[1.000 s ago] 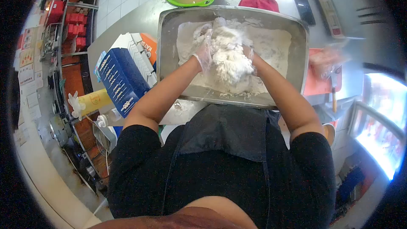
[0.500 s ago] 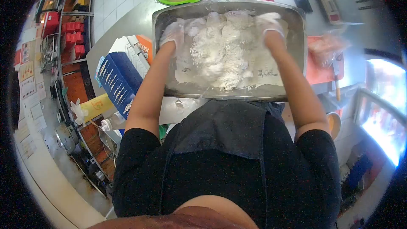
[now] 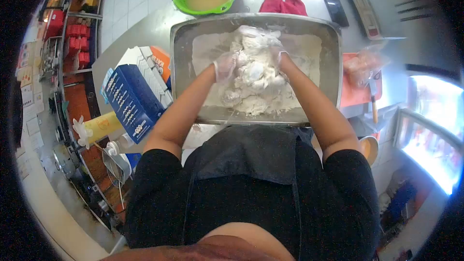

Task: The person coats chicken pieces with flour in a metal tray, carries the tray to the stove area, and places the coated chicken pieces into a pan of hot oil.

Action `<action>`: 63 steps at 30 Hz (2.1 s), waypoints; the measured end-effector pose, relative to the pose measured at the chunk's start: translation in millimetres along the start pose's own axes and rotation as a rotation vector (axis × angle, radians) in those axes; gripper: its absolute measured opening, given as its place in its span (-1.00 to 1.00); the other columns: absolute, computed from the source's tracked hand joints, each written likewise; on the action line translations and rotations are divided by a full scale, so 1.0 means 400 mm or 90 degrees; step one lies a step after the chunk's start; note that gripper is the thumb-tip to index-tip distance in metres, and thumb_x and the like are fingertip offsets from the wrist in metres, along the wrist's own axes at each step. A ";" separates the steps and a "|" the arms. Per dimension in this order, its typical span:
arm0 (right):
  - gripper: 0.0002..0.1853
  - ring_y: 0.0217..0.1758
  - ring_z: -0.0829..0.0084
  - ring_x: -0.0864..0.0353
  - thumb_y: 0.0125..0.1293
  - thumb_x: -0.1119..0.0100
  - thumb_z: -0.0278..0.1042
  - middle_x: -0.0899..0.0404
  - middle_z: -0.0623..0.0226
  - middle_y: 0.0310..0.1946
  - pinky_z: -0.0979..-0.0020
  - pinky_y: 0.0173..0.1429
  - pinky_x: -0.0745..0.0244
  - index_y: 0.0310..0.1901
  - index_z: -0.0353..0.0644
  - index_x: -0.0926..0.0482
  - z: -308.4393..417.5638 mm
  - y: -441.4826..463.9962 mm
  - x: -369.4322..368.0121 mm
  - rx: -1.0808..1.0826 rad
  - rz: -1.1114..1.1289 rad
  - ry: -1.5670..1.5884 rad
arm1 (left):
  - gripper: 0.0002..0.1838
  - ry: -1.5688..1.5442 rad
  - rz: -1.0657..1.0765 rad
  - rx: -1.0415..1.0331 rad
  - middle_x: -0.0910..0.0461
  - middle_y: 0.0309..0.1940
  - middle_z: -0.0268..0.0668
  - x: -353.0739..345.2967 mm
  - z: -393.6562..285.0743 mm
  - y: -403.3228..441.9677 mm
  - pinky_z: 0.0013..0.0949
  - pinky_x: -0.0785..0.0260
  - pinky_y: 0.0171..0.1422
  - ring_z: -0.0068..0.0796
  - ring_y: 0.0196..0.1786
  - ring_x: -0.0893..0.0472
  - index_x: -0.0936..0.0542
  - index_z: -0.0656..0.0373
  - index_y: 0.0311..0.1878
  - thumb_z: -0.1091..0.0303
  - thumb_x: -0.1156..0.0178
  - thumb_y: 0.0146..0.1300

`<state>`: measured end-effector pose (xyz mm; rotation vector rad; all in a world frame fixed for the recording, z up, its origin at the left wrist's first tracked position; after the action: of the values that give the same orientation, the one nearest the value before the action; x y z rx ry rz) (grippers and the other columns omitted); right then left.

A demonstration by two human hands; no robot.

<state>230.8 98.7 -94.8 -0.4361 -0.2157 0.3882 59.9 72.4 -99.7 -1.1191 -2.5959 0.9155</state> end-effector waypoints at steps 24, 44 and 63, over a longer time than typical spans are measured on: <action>-0.61 0.01 0.11 -0.52 0.35 0.12 -0.18 -0.54 -0.04 -0.06 0.22 0.15 -0.34 0.02 -0.27 -0.51 0.219 -0.072 -0.078 0.179 0.086 -0.362 | -0.55 -0.097 -0.321 0.001 -0.54 -0.02 -0.16 0.204 -0.057 -0.038 -0.28 -0.38 0.15 -0.27 -0.04 -0.56 -0.49 0.18 0.08 0.05 0.19 0.41; -0.64 -0.23 0.45 -0.60 0.41 0.09 -0.29 -0.60 0.17 -0.16 0.35 -0.19 -0.57 0.07 -0.41 -0.43 -0.100 -0.101 -0.119 -0.308 -0.001 0.500 | -0.35 -0.569 -0.102 0.093 -0.46 0.18 -0.17 -0.074 0.049 -0.032 -0.16 -0.33 0.29 -0.28 0.22 -0.46 -0.30 0.17 0.32 -0.14 0.35 0.42; -0.80 -0.08 0.02 -0.54 0.21 0.05 -0.46 -0.55 -0.07 -0.18 0.17 0.06 -0.41 -0.17 -0.31 -0.48 -0.227 -0.175 0.013 -0.296 0.108 0.046 | -0.44 0.615 -0.160 0.285 -0.50 0.09 -0.01 0.075 0.228 -0.198 -0.17 -0.40 0.16 -0.12 0.08 -0.55 -0.39 0.26 0.19 0.00 0.30 0.43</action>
<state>283.6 9.2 -143.3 -0.9289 -0.1980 0.4885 -43.3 8.5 -127.4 -0.7905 -1.5929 0.6174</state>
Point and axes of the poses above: each hand's wrist, its own y-axis towards the middle knuckle, its own x-axis out of the back of the hand, z = x × y, the point moved 5 cm from there along y, towards the middle knuckle
